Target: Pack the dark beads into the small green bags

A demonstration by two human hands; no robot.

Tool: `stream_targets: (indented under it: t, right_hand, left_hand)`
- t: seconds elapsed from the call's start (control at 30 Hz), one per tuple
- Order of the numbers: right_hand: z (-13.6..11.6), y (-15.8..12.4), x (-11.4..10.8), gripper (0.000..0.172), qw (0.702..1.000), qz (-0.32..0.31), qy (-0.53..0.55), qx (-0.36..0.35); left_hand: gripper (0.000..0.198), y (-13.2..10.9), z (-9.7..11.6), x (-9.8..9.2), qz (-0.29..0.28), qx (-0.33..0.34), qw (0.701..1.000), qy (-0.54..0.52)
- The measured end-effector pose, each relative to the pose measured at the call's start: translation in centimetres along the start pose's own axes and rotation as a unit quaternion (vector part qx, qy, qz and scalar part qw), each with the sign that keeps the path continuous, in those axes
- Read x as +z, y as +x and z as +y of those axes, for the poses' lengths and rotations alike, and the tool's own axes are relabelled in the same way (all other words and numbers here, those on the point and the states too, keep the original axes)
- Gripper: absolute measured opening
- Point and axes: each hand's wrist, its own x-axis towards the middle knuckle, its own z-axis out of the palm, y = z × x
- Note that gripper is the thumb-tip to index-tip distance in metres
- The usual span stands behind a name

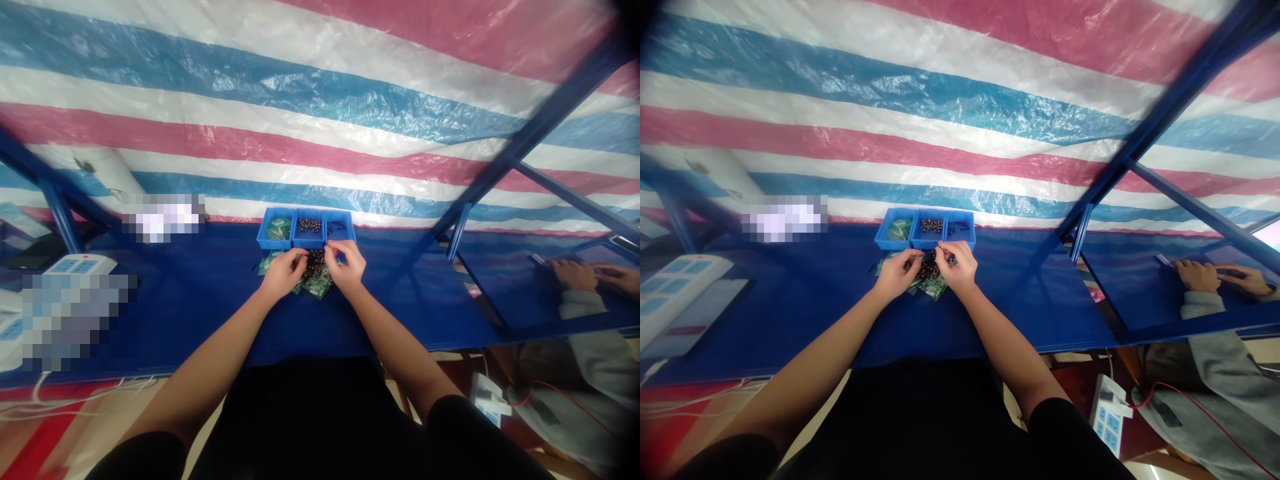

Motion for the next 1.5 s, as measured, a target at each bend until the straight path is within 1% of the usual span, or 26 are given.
stream_targets:
  t: [0.03, 0.1, 0.17, 0.23, 0.3, 0.37, 0.43, 0.5, 0.57, 0.6, 0.67, 0.73, 0.8, 0.97, 1.13, 1.27, 1.37, 1.5]
  right_hand:
    - [0.1, 0.1, -0.1, 0.021, 1.0, 0.021, -0.007, -0.003]
    - [0.3, 0.5, -0.1, 0.023, 0.999, 0.036, -0.009, 0.002]
    - [0.6, 1.1, 0.1, 0.027, 1.0, 0.014, -0.009, 0.009]
    - [0.9, 1.6, 0.4, 0.03, 0.999, -0.041, -0.025, 0.0]
    - [1.2, 1.8, 0.6, 0.029, 0.993, -0.1, -0.064, -0.019]
    - [1.6, 1.7, 0.6, 0.023, 0.988, -0.118, -0.102, -0.019]
    - [1.9, 1.5, 0.4, 0.022, 0.982, -0.147, -0.12, -0.002]
    - [2.2, 1.3, 0.0, 0.021, 0.969, -0.209, -0.128, 0.012]
    - [2.4, 1.2, -0.3, 0.018, 0.95, -0.276, -0.142, 0.011]
    - [2.5, 1.1, -0.3, 0.017, 0.942, -0.299, -0.152, 0.005]
    - [2.6, 1.0, -0.2, 0.019, 0.932, -0.321, -0.17, -0.011]
    - [2.7, 0.8, 0.1, 0.026, 0.927, -0.325, -0.185, -0.024]
    - [2.8, 0.6, 0.5, 0.028, 0.922, -0.329, -0.201, -0.032]
    - [2.8, 0.3, 1.1, 0.021, 0.914, -0.345, -0.212, -0.036]
    - [2.5, 0.3, 1.1, 0.019, 0.91, -0.341, -0.237, -0.014]
    - [2.2, 0.3, 1.0, 0.018, 0.911, -0.336, -0.237, -0.007]
    - [2.0, 0.3, 1.0, 0.02, 0.908, -0.336, -0.25, -0.001]
    - [1.7, 0.3, 1.0, 0.023, 0.902, -0.339, -0.265, 0.029]
  left_hand:
    - [0.026, 0.0, 0.0, 0.0, -0.001, 0.0, 1.0, 0.001]
    - [0.025, 0.0, 0.0, 0.0, -0.002, 0.001, 1.0, 0.003]
    - [0.025, 0.0, 0.0, 0.0, -0.002, 0.004, 1.0, 0.005]
    - [0.025, 0.0, 0.0, 0.1, -0.001, 0.008, 1.0, 0.007]
    - [0.024, 0.0, 0.0, 0.1, 0.0, 0.011, 1.0, 0.011]
    - [0.023, 0.0, 0.0, 0.1, -0.002, 0.012, 1.0, 0.013]
    - [0.024, 0.0, -0.1, 0.1, -0.009, 0.012, 1.0, 0.014]
    - [0.024, 0.0, -0.2, 0.2, -0.016, 0.011, 1.0, 0.016]
    - [0.025, 0.0, -0.3, 0.2, -0.019, 0.009, 1.0, 0.02]
    - [0.025, 0.0, -0.3, 0.2, -0.02, 0.007, 1.0, 0.022]
    - [0.025, 0.0, -0.4, 0.3, -0.023, 0.006, 0.999, 0.026]
    - [0.025, 0.1, -0.5, 0.3, -0.027, 0.006, 0.999, 0.028]
    - [0.025, 0.1, -0.5, 0.4, -0.032, 0.008, 0.999, 0.027]
    - [0.026, 0.1, -0.4, 0.4, -0.038, 0.011, 0.999, 0.025]
    - [0.025, 0.1, -0.2, 0.2, -0.032, 0.01, 0.999, 0.03]
    - [0.024, 0.1, -0.1, 0.2, -0.035, 0.012, 0.999, 0.032]
    - [0.025, 0.1, -0.1, 0.2, -0.039, 0.015, 0.999, 0.029]
    - [0.025, 0.1, -0.1, 0.1, -0.04, 0.018, 0.999, 0.03]
